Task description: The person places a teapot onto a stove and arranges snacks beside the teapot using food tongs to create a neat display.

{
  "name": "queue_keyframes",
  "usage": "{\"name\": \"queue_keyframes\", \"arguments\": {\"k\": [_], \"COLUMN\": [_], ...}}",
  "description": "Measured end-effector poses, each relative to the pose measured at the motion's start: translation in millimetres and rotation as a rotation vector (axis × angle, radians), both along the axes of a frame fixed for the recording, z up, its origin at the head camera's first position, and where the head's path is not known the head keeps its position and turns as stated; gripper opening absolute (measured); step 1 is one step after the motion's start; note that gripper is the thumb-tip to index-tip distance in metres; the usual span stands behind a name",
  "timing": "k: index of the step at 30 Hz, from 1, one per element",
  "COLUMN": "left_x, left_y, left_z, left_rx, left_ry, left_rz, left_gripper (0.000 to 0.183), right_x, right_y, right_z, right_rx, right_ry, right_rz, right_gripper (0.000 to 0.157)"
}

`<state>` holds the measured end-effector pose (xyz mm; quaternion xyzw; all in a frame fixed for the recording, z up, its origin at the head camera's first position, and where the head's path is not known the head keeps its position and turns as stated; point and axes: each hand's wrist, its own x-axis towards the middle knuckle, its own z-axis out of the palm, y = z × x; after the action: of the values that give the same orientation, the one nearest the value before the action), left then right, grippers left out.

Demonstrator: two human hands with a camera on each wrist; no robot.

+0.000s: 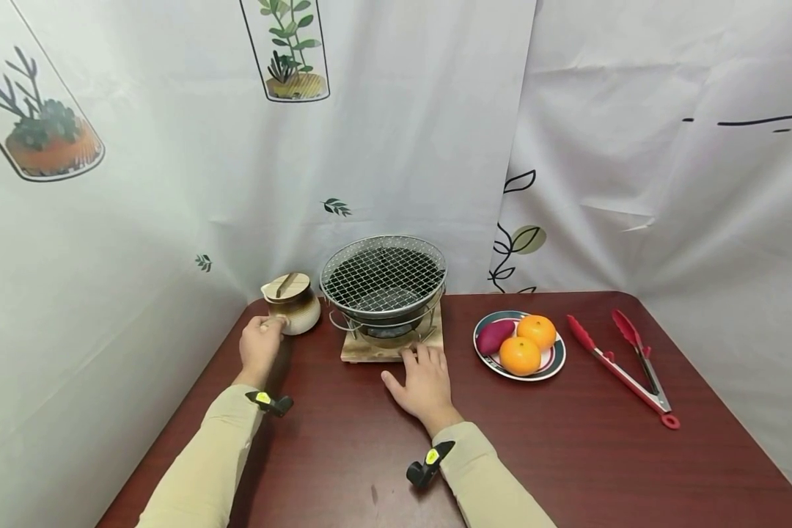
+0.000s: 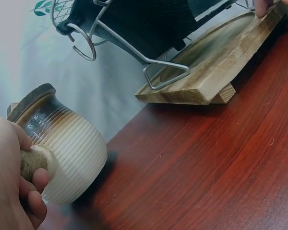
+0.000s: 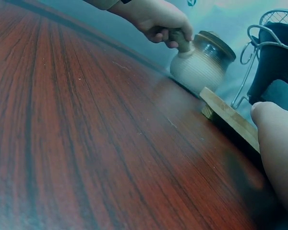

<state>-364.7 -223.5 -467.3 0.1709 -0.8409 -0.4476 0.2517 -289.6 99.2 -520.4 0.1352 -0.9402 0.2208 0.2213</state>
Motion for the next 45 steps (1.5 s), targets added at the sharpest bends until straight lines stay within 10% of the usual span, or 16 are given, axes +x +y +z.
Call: {"name": "queue_keyframes", "arguments": {"k": [45], "left_x": [-0.2], "left_y": [-2.1], "left_z": [29.6], "left_rx": [0.037], "left_ry": [0.069], "left_rz": [0.04], "left_gripper": [0.034], "right_x": [0.5], "right_y": [0.4], "right_z": [-1.9], "right_rx": [0.015], "right_ry": [0.04], "right_rz": [0.004], "right_gripper": [0.057]}}
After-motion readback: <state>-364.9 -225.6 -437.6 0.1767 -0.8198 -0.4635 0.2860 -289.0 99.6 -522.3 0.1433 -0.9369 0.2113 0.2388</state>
